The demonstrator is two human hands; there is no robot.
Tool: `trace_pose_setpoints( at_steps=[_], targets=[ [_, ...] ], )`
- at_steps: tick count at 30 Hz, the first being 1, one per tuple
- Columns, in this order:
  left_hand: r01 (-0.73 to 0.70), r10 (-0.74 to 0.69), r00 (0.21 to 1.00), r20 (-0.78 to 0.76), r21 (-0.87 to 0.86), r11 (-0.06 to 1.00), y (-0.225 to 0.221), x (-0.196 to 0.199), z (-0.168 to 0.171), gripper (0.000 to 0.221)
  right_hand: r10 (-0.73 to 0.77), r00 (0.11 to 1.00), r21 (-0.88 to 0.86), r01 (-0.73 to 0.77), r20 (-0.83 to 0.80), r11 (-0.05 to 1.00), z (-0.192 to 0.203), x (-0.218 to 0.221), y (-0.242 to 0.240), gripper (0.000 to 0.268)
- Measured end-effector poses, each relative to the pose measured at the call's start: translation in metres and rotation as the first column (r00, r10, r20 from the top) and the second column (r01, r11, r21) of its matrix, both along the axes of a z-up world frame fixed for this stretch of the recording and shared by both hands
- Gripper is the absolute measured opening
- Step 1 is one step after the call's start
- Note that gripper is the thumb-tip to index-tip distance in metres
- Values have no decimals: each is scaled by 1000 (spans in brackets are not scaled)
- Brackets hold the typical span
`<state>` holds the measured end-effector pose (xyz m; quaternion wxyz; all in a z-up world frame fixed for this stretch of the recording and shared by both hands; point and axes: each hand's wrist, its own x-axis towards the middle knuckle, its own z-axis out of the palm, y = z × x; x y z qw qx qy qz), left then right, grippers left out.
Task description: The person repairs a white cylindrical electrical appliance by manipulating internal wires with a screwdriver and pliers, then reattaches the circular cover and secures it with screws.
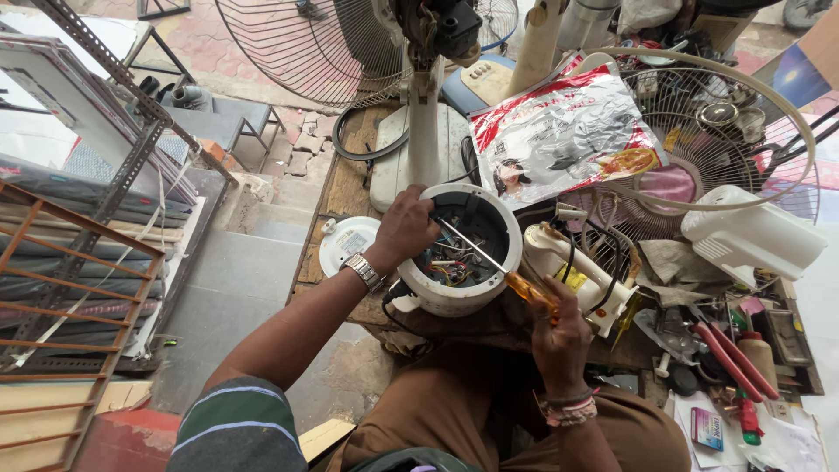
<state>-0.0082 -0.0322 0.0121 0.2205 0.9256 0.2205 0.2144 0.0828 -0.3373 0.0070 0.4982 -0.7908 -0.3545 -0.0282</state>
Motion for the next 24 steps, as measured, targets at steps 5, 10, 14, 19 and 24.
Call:
trace_pose_setpoints(
  at_steps=[5,10,14,19,24],
  targets=[
    [-2,1,999,38,31,1000,-1,-1,-2,24,86,991,154,-102,107,983,-3,0,0,31],
    [-9,8,999,46,14,1000,-2,-1,2,24,-226,930,-305,134,-290,943,0,0,1,42],
    [-3,3,1000,17,-5,1000,-1,1,3,25,188,982,151,-187,3,971,3,0,-5,42],
    [1,-4,998,70,40,999,-1,1,-1,26,68,997,18,-69,39,997,7,-9,-3,28],
    [-30,29,1000,-9,-17,999,-3,1,4,23,63,998,-212,-64,-10,975,32,-3,0,35]
  ],
)
